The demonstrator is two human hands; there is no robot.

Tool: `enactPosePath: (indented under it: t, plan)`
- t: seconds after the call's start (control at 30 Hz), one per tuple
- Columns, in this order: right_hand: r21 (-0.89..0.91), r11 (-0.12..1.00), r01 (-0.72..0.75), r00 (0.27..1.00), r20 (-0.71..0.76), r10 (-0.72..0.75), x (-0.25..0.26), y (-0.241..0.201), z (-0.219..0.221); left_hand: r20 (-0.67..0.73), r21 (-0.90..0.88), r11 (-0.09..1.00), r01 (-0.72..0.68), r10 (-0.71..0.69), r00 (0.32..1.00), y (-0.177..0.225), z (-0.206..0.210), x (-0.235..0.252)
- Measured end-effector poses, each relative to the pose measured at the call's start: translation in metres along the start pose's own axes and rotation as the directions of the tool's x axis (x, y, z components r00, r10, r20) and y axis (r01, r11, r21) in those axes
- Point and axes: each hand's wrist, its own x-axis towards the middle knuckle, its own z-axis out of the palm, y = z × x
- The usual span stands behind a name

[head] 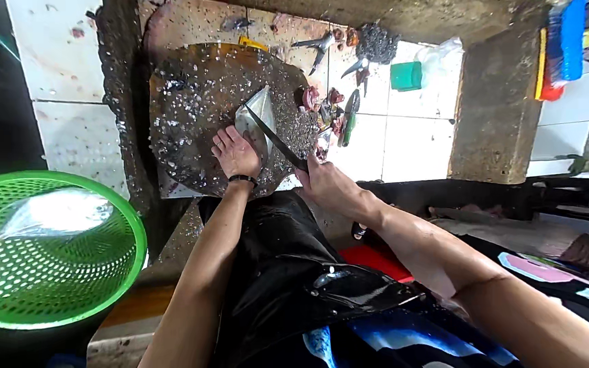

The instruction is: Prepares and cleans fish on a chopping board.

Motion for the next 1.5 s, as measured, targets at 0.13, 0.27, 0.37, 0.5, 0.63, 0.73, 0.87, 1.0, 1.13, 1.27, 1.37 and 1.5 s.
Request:
enactPosePath:
  t: [0.13,0.27,0.37,0.5,0.63,0.73,0.87,1.0,1.13,1.27,1.37,1.5]
  plan:
    - [-0.069,0.997,-0.036,0.999,0.013,0.037,0.003,-0.016,-0.012,0.014,0.022,1.0,-0.016,0.015,1.0,-0.001,0.001,0.001]
    - [-0.065,0.989,-0.131,0.991,0.027,0.133,0.055,-0.046,-0.018,0.012,0.025,0.999,-0.023,0.023,1.0,0.001,0.001,0.002]
    - [0.018,0.997,-0.074,0.997,-0.028,0.075,0.082,-0.045,-0.013,-0.008,0.02,1.0,-0.021,0.021,1.0,-0.001,0.001,0.002]
    - [0.031,0.999,0.025,0.988,-0.154,-0.02,0.052,-0.023,-0.003,-0.012,0.024,0.999,-0.022,0.023,1.0,-0.001,0.003,0.003]
    - [-0.018,1.0,0.015,0.994,-0.111,-0.017,0.021,-0.018,-0.007,-0.012,0.017,1.0,-0.004,0.005,1.0,-0.002,0.004,0.001]
    - [-0.059,0.997,-0.053,0.999,-0.013,0.053,0.02,-0.018,-0.014,-0.016,0.012,1.0,-0.003,0.003,1.0,0.001,0.0,0.003]
    - [-0.12,0.99,-0.077,0.993,0.077,0.087,0.022,-0.033,-0.037,-0.036,-0.004,1.0,-0.009,0.009,0.999,-0.001,0.004,0.002]
    - [-0.049,0.993,-0.108,0.993,0.052,0.11,0.077,-0.05,-0.017,-0.005,0.008,1.0,-0.01,0.01,1.0,0.001,0.003,0.002]
    - [0.061,0.997,-0.039,0.993,-0.109,0.046,0.12,-0.054,0.009,-0.032,-0.002,1.0,-0.004,0.004,0.999,0.0,0.003,0.004]
    - [0.02,0.998,-0.057,0.997,0.05,0.056,0.07,-0.051,-0.025,-0.008,0.022,1.0,-0.016,0.016,1.0,0.0,0.004,0.003]
    - [0.062,0.989,-0.131,0.991,-0.007,0.132,0.106,-0.049,0.003,0.049,0.016,1.0,-0.001,0.0,0.999,0.005,-0.001,0.008]
    - [0.101,0.993,-0.052,0.994,-0.092,0.061,0.145,-0.071,0.004,0.074,0.011,0.999,0.033,-0.034,0.997,0.004,0.0,0.002]
